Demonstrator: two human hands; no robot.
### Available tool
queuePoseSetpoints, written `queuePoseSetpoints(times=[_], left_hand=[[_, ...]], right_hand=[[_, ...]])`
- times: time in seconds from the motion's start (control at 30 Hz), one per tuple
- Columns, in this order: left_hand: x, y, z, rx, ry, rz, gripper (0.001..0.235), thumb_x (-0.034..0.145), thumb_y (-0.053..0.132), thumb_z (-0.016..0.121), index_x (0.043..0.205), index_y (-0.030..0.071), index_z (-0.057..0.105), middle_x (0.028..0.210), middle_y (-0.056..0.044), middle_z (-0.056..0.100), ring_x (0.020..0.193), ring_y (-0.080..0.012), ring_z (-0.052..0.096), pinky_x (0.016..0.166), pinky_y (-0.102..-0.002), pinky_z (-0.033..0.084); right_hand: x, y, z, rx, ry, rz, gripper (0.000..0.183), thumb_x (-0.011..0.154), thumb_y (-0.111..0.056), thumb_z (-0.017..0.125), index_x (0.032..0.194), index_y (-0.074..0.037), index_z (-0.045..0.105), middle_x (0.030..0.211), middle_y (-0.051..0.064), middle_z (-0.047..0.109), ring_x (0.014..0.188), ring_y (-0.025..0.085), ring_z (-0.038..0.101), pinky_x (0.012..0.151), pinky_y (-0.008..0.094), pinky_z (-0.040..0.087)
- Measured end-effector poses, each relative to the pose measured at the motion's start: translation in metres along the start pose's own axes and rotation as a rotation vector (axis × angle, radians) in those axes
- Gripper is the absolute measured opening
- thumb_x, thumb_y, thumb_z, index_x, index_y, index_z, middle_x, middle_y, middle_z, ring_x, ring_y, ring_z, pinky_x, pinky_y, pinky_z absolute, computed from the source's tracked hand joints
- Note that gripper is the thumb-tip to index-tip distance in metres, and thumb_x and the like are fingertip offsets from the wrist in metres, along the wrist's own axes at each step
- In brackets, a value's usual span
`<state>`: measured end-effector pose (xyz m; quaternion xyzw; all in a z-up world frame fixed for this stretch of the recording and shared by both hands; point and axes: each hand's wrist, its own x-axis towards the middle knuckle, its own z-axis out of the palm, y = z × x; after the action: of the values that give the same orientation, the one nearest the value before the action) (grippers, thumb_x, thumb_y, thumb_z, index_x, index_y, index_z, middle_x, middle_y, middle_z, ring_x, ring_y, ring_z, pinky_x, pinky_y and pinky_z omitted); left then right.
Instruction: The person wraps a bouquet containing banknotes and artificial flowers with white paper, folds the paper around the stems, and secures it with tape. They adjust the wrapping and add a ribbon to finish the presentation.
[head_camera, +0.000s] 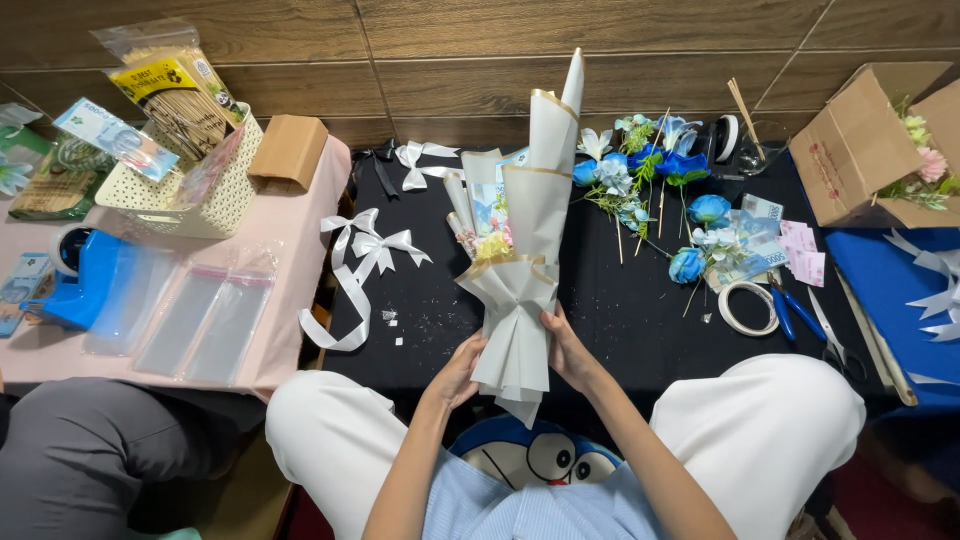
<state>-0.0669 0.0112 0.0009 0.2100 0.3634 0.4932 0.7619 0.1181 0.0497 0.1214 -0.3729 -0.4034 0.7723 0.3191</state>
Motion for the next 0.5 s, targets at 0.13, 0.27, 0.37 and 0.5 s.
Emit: queuePoseSetpoints(times=[0.13, 0.27, 0.37, 0.5], left_hand=[[0.002, 0.006, -0.003, 0.123, -0.023, 0.005, 0.07, 0.095, 0.033, 0.066, 0.154, 0.007, 0.04, 0.137, -0.022, 0.059, 0.123, -0.0324, 0.061, 0.098, -0.043, 0.055], [-0.01, 0.027, 0.015, 0.369, 0.009, 0.024, 0.073, 0.095, 0.031, 0.062, 0.157, 0.007, 0.032, 0.139, -0.025, 0.057, 0.127, -0.0347, 0.057, 0.103, -0.046, 0.05], [-0.021, 0.046, 0.034, 0.494, 0.057, 0.073, 0.084, 0.094, 0.035, 0.055, 0.162, 0.013, 0.012, 0.149, -0.029, 0.041, 0.137, -0.0423, 0.043, 0.11, -0.05, 0.038], [-0.046, 0.086, 0.089, 0.595, 0.079, 0.173, 0.105, 0.092, 0.048, 0.053, 0.158, 0.021, -0.023, 0.154, -0.038, 0.025, 0.145, -0.0546, 0.024, 0.115, -0.06, 0.026]], right_hand=[[0.004, 0.009, -0.008, -0.032, 0.011, -0.021, 0.115, 0.079, -0.068, 0.059, 0.161, -0.02, -0.005, 0.157, 0.038, 0.005, 0.147, 0.058, 0.004, 0.112, 0.076, 0.007], [0.007, 0.012, -0.013, -0.025, 0.022, -0.04, 0.112, 0.077, -0.063, 0.064, 0.161, -0.022, 0.002, 0.154, 0.036, 0.015, 0.144, 0.056, 0.016, 0.111, 0.075, 0.013], [0.009, 0.014, -0.016, -0.046, 0.041, -0.051, 0.113, 0.073, -0.06, 0.07, 0.161, -0.022, 0.009, 0.15, 0.035, 0.024, 0.14, 0.055, 0.028, 0.11, 0.074, 0.022], [0.015, 0.024, -0.014, -0.067, 0.031, -0.063, 0.113, 0.073, -0.058, 0.073, 0.16, -0.022, 0.01, 0.146, 0.035, 0.028, 0.137, 0.052, 0.033, 0.11, 0.071, 0.026]])
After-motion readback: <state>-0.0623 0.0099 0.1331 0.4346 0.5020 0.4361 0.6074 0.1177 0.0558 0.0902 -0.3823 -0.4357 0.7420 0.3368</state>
